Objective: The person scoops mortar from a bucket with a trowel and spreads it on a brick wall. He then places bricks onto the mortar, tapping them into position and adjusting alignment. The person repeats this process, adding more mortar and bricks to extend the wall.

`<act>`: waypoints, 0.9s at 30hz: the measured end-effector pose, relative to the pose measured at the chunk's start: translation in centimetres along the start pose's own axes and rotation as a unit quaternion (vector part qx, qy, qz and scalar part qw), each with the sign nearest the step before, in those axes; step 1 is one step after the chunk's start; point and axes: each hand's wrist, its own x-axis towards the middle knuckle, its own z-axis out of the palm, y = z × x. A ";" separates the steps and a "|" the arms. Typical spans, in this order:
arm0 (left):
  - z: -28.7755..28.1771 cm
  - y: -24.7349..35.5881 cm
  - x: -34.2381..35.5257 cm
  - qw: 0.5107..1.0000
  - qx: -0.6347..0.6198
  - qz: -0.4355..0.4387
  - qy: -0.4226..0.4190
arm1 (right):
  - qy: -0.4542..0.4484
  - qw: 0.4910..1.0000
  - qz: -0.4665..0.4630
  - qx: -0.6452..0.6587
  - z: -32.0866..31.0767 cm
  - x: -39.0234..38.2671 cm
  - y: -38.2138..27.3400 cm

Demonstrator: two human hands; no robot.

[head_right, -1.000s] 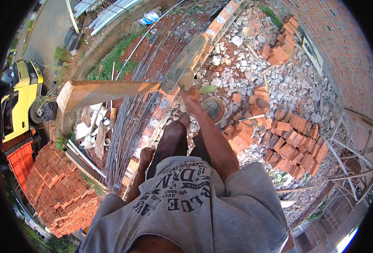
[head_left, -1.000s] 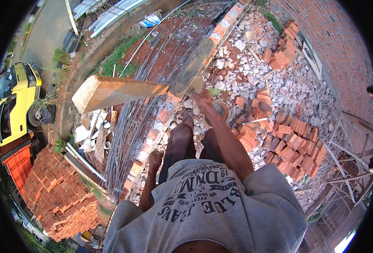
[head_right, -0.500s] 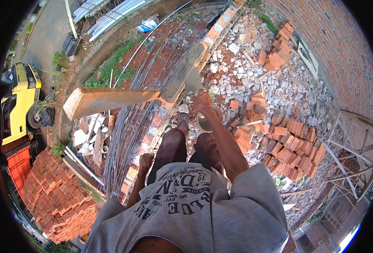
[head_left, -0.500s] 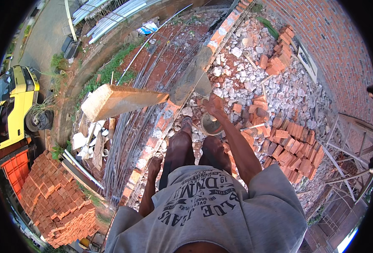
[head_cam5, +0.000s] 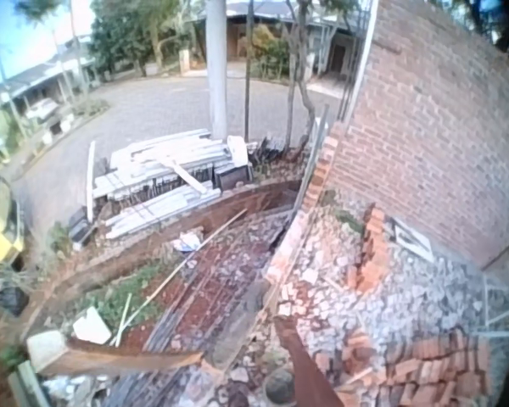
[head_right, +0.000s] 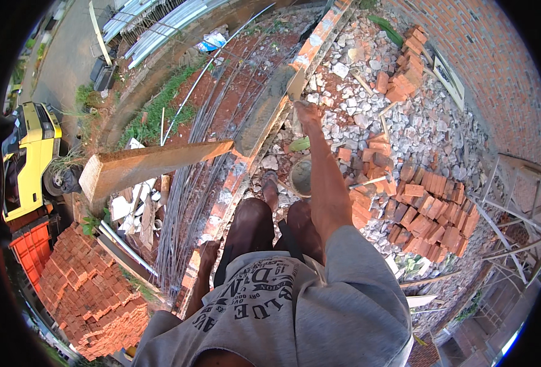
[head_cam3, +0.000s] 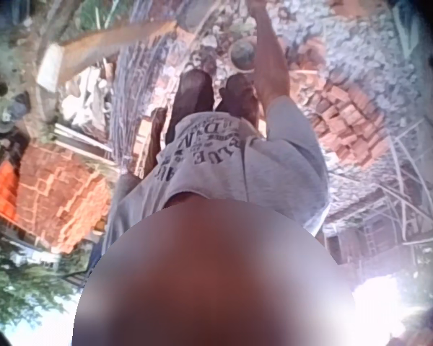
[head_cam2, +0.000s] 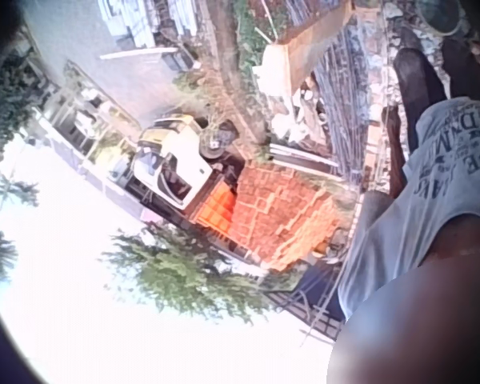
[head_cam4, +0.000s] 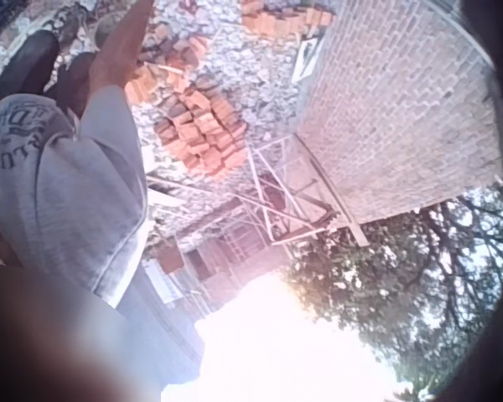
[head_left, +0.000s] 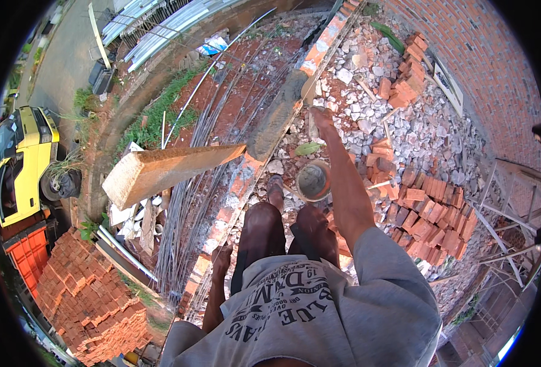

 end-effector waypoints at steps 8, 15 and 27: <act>-0.4 0.0 -0.9 0.988 0.002 -0.090 -0.129 | 0.039 0.997 -0.044 -0.058 6.9 -6.2 11.4; -0.9 3.5 2.6 0.987 -0.076 -0.134 -0.054 | 0.006 0.981 -0.052 -0.187 11.7 -15.1 25.1; 2.1 -0.9 1.2 0.997 0.032 0.062 -0.025 | -0.021 0.922 0.226 0.314 12.4 -20.4 12.3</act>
